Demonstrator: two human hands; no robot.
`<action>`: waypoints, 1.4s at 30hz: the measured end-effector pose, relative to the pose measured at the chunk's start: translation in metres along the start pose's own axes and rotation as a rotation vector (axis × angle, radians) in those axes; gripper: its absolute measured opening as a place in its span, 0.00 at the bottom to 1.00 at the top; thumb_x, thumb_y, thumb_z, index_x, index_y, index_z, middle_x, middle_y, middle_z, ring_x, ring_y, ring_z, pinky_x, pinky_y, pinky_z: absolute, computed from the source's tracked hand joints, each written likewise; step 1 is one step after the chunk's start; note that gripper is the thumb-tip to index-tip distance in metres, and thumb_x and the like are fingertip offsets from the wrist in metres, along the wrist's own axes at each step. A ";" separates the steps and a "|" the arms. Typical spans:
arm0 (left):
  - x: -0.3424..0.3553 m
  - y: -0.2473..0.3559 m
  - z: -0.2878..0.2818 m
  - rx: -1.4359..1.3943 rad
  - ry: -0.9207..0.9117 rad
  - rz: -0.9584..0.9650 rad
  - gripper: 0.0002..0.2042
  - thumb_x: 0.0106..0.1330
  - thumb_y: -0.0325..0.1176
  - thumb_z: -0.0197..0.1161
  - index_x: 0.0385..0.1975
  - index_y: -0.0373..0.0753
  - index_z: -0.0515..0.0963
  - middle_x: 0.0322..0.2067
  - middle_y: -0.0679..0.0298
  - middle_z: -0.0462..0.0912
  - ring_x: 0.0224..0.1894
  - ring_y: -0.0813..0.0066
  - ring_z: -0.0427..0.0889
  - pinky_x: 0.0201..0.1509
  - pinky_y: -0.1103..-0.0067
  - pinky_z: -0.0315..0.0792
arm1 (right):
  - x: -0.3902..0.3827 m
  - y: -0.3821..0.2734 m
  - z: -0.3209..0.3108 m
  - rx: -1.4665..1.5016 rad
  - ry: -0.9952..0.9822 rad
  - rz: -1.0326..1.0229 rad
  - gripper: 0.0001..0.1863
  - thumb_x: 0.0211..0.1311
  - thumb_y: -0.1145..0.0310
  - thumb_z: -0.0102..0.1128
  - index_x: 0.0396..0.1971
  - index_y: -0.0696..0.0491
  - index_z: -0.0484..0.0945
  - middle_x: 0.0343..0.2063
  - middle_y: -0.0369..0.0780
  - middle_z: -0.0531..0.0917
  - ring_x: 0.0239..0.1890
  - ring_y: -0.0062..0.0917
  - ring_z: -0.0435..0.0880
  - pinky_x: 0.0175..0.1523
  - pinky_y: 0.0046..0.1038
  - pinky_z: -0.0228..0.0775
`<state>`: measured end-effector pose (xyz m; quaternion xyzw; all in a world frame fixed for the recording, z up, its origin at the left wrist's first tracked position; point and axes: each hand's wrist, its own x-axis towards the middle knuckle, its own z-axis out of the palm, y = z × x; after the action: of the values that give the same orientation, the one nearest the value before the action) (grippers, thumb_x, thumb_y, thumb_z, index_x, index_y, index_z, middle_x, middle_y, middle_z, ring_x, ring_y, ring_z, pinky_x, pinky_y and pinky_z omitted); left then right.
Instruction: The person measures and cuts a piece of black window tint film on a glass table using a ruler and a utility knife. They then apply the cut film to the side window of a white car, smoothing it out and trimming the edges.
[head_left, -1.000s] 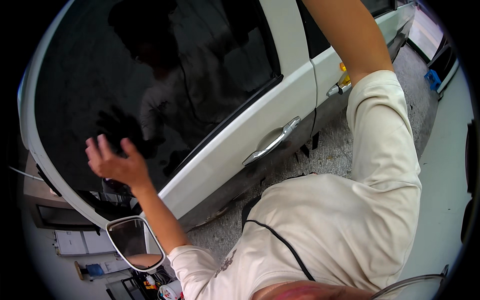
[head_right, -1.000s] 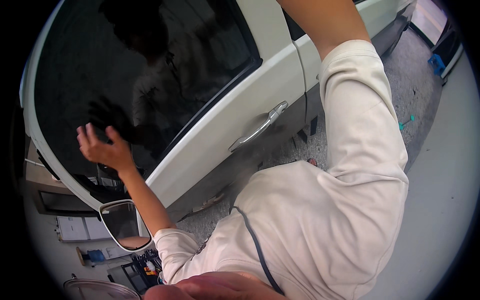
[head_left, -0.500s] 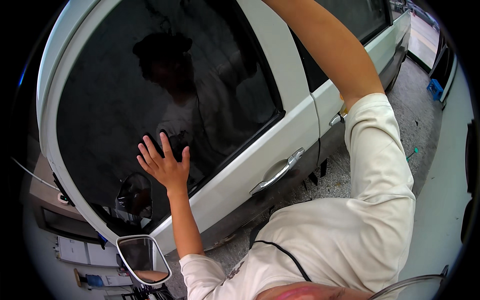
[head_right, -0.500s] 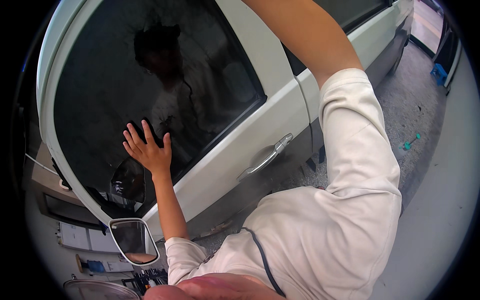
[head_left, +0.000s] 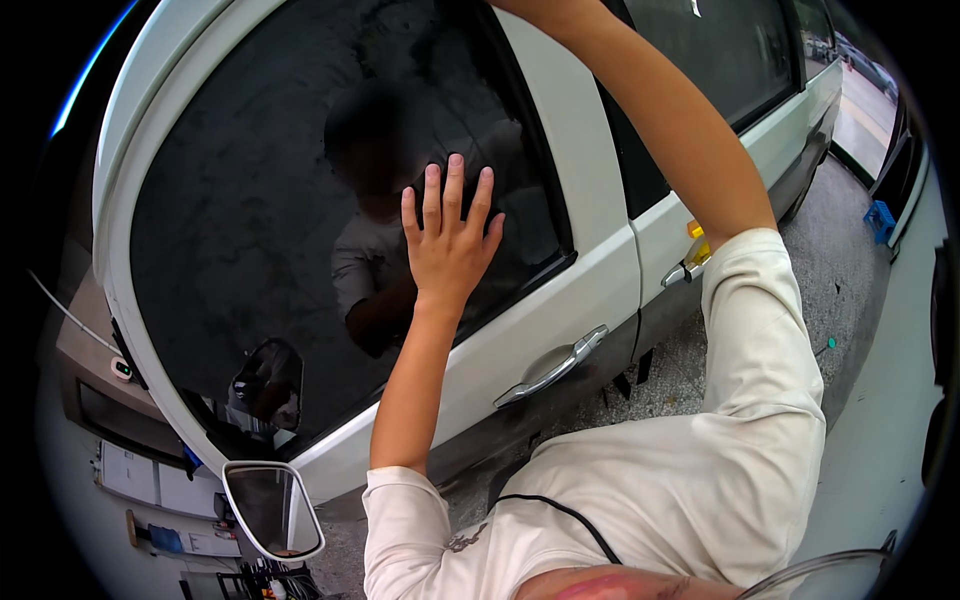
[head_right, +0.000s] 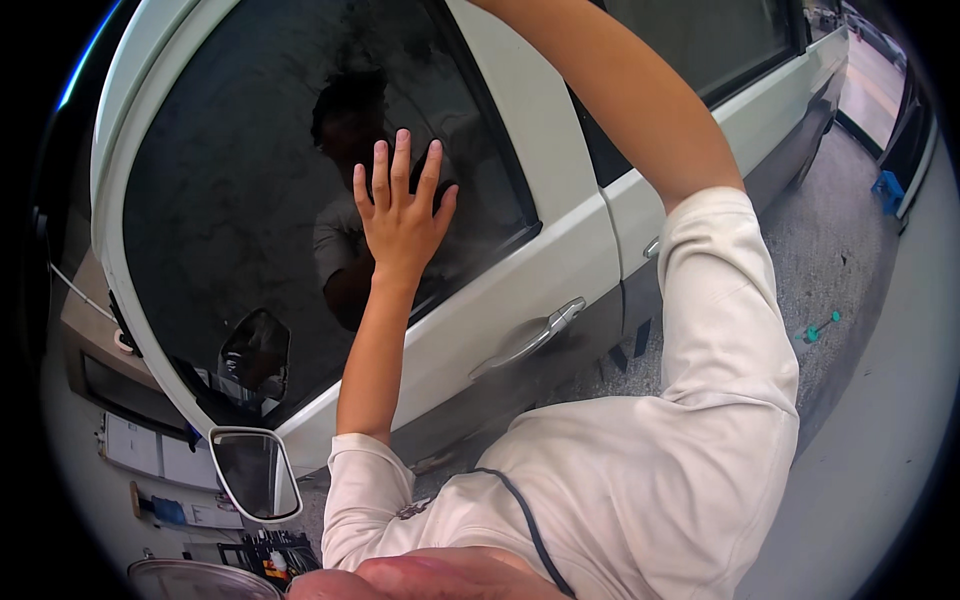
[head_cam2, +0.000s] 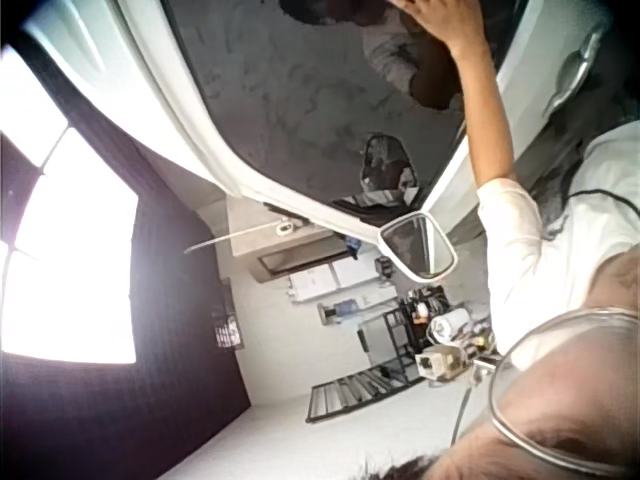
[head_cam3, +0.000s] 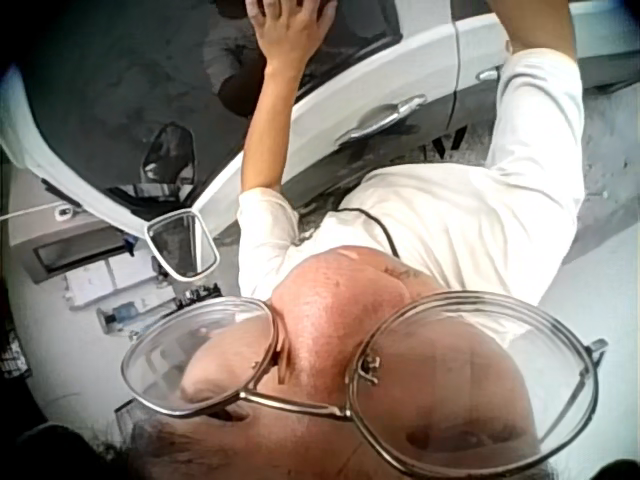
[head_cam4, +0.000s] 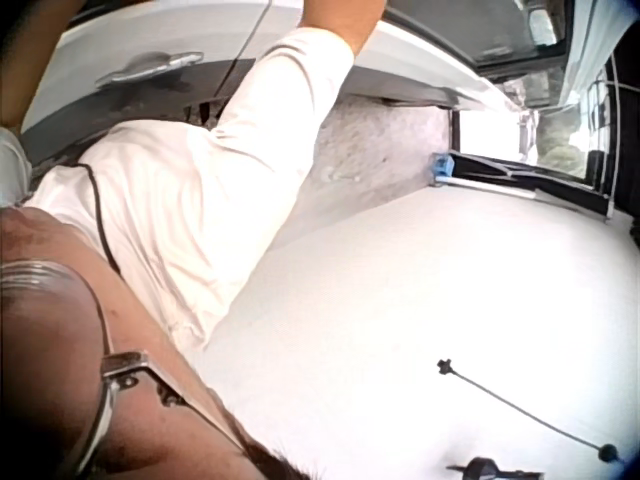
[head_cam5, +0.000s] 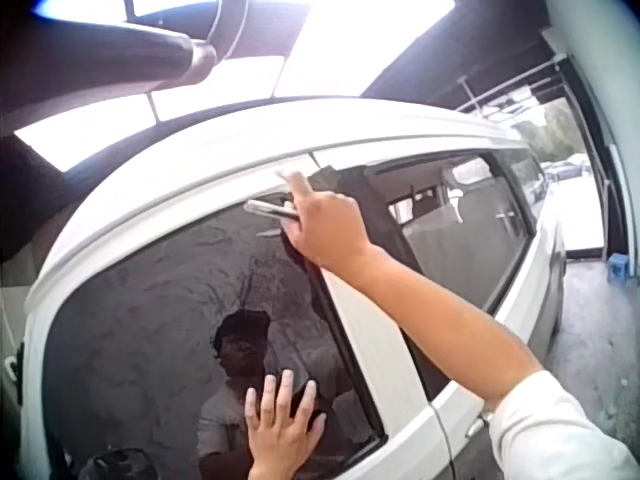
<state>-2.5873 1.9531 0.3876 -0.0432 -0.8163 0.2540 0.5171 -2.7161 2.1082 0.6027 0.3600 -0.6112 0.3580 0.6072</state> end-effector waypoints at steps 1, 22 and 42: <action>0.002 0.002 0.002 -0.017 0.004 -0.001 0.28 0.52 0.47 0.66 0.56 0.56 0.71 0.62 0.63 0.64 0.64 0.61 0.60 0.67 0.60 0.49 | -0.017 -0.006 -0.017 0.073 -0.157 -0.035 0.18 0.54 0.69 0.54 0.47 0.53 0.73 0.28 0.43 0.82 0.35 0.42 0.82 0.43 0.41 0.73; -0.038 0.068 0.026 -0.046 0.074 0.090 0.10 0.46 0.29 0.65 0.30 0.50 0.78 0.32 0.76 0.73 0.35 0.79 0.71 0.44 0.77 0.59 | -0.093 0.032 0.028 -0.024 -0.011 -0.610 0.21 0.51 0.76 0.54 0.48 0.49 0.75 0.44 0.37 0.78 0.52 0.31 0.74 0.61 0.37 0.59; -0.121 0.114 -0.015 -0.537 -0.031 -0.160 0.15 0.48 0.31 0.66 0.37 0.49 0.75 0.34 0.68 0.76 0.35 0.69 0.76 0.45 0.71 0.68 | -0.124 0.017 0.013 0.219 -0.213 -0.674 0.25 0.45 0.81 0.60 0.47 0.48 0.76 0.43 0.36 0.79 0.48 0.32 0.77 0.59 0.35 0.65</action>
<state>-2.5409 2.0177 0.2409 -0.1100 -0.8630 -0.0127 0.4929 -2.7372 2.1055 0.4790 0.6393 -0.4762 0.1618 0.5817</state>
